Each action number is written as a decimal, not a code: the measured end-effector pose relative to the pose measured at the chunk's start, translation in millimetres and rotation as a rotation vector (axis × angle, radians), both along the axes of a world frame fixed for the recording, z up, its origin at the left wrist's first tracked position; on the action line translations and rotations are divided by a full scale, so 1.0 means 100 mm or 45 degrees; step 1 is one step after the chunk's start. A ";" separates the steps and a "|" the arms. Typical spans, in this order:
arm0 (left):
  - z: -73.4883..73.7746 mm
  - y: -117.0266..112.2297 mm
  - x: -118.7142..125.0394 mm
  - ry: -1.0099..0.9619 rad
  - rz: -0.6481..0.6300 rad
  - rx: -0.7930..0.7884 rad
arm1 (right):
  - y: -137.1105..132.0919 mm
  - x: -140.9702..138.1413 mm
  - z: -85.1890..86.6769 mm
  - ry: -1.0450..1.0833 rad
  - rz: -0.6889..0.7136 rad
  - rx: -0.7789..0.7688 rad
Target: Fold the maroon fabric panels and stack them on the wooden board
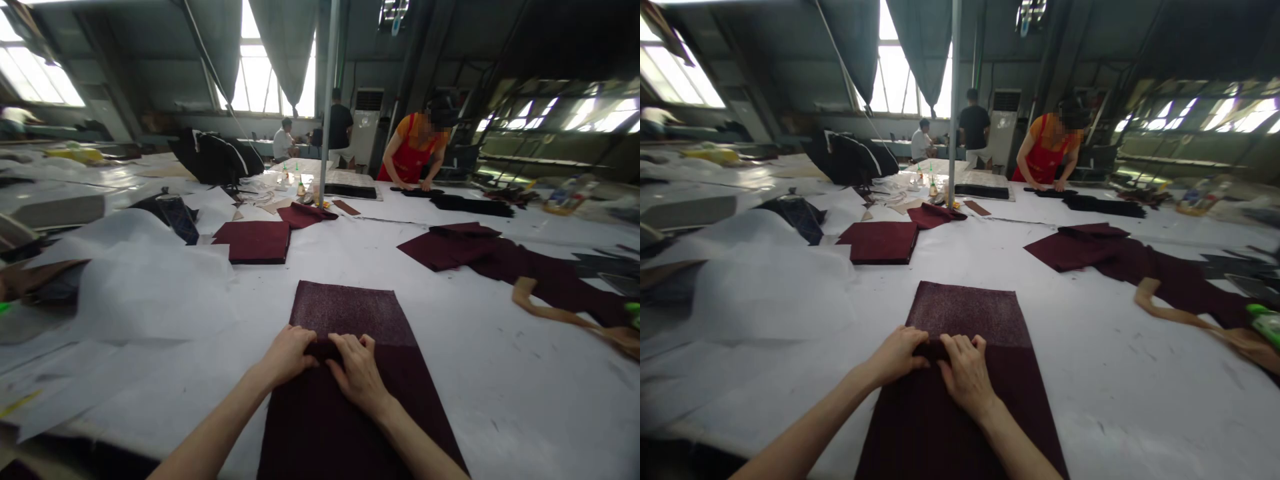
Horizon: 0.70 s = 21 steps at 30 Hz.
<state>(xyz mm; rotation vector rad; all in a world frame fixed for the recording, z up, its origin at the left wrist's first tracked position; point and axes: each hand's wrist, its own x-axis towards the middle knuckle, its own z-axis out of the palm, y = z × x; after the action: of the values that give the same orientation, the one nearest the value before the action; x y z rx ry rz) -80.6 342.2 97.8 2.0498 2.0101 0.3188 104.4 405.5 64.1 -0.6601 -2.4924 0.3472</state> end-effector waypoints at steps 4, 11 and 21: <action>-0.03 0.00 -0.07 -0.060 -0.017 0.003 | 0.42 0.70 -0.08 -0.110 -0.198 0.222; -0.07 -0.04 -0.09 -0.161 0.007 0.039 | 0.89 1.59 0.12 -0.109 -0.465 0.427; -0.11 -0.10 -0.10 -0.119 0.120 0.097 | 0.20 -0.32 0.20 0.011 0.184 -0.295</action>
<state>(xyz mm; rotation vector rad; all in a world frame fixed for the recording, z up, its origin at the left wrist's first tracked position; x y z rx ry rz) -90.9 332.5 86.8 1.9486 2.0713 0.5074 72.4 425.6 84.3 -0.5661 -2.5197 0.6999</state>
